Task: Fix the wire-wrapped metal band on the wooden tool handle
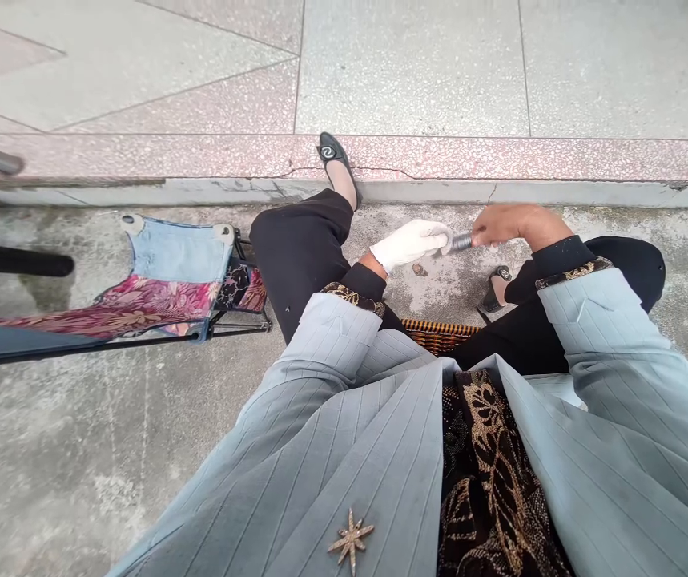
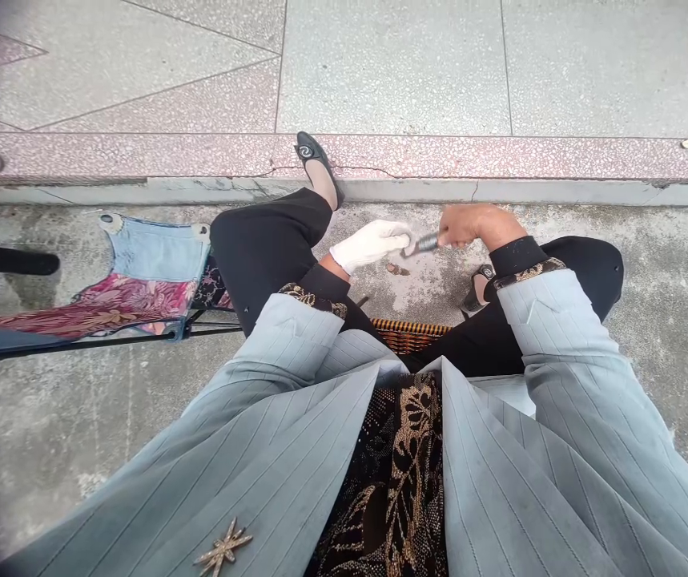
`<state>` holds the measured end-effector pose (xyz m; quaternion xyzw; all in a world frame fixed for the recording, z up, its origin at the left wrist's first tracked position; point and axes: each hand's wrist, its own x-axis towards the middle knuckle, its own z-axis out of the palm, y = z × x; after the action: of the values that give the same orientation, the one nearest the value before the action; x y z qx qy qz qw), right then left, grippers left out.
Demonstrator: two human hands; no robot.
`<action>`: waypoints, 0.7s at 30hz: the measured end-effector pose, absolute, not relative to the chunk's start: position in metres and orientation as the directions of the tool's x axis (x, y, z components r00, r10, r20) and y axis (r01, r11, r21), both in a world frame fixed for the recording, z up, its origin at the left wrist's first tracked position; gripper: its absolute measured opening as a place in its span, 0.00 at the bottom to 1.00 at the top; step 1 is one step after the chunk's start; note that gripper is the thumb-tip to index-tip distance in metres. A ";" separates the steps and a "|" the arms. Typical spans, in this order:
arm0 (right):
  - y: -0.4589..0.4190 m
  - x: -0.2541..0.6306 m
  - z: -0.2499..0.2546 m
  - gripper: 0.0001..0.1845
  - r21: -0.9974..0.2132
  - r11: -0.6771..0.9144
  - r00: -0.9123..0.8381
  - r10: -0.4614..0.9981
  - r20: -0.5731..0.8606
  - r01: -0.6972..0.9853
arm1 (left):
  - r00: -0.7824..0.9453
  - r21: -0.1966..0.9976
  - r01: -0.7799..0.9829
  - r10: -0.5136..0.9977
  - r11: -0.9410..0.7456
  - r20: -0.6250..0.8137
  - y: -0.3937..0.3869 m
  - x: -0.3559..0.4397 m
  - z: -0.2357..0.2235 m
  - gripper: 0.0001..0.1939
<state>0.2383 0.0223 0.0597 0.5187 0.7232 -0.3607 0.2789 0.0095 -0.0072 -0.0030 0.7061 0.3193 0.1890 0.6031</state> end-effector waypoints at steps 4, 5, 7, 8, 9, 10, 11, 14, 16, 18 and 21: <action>0.014 0.233 0.063 0.14 -0.442 0.223 -0.487 0.229 -0.843 0.869 | 0.686 0.948 0.289 0.719 -0.132 -0.109 -0.005 0.007 -0.006 0.13; 0.013 0.234 0.066 0.16 -0.504 0.202 -0.538 0.195 -0.820 0.840 | 0.682 0.951 0.286 0.722 -0.116 -0.117 -0.004 0.006 -0.007 0.13; 0.012 0.237 0.073 0.21 -0.619 0.156 -0.638 0.175 -0.750 0.770 | 0.677 0.965 0.258 0.720 -0.039 -0.152 -0.004 0.005 -0.009 0.14; 0.012 0.239 0.078 0.24 -0.659 0.142 -0.674 0.187 -0.715 0.739 | 0.677 0.971 0.240 0.716 0.002 -0.169 -0.003 0.004 -0.010 0.15; 0.012 0.242 0.083 0.26 -0.683 0.134 -0.694 0.211 -0.688 0.718 | 0.674 0.975 0.220 0.717 0.036 -0.179 -0.003 0.004 -0.011 0.15; 0.012 0.245 0.088 0.28 -0.693 0.127 -0.700 0.248 -0.670 0.709 | 0.668 0.978 0.200 0.722 0.061 -0.181 -0.003 0.005 -0.012 0.15; 0.012 0.248 0.092 0.28 -0.697 0.116 -0.694 0.296 -0.656 0.708 | 0.663 0.980 0.182 0.726 0.081 -0.183 -0.003 0.005 -0.013 0.15; 0.010 0.256 0.104 0.28 -0.713 0.041 -0.640 0.477 -0.602 0.700 | 0.680 0.980 0.121 0.706 0.156 -0.197 -0.003 0.009 -0.019 0.16; 0.008 0.258 0.106 0.27 -0.751 -0.015 -0.588 0.612 -0.529 0.660 | 0.733 0.977 0.090 0.651 0.192 -0.196 -0.004 0.011 -0.023 0.18; 0.008 0.259 0.104 0.27 -0.803 -0.052 -0.525 0.732 -0.435 0.594 | 0.770 0.980 0.076 0.613 0.186 -0.176 -0.004 0.012 -0.026 0.20; 0.012 0.257 0.092 0.27 -0.846 -0.073 -0.408 0.852 -0.328 0.528 | 0.769 0.979 0.070 0.614 0.192 -0.175 -0.006 0.015 -0.027 0.20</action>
<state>0.2573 0.0119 0.0923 0.5208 0.6623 -0.5150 -0.1576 0.0151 -0.0057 -0.0271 0.6069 0.2819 0.1893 0.7186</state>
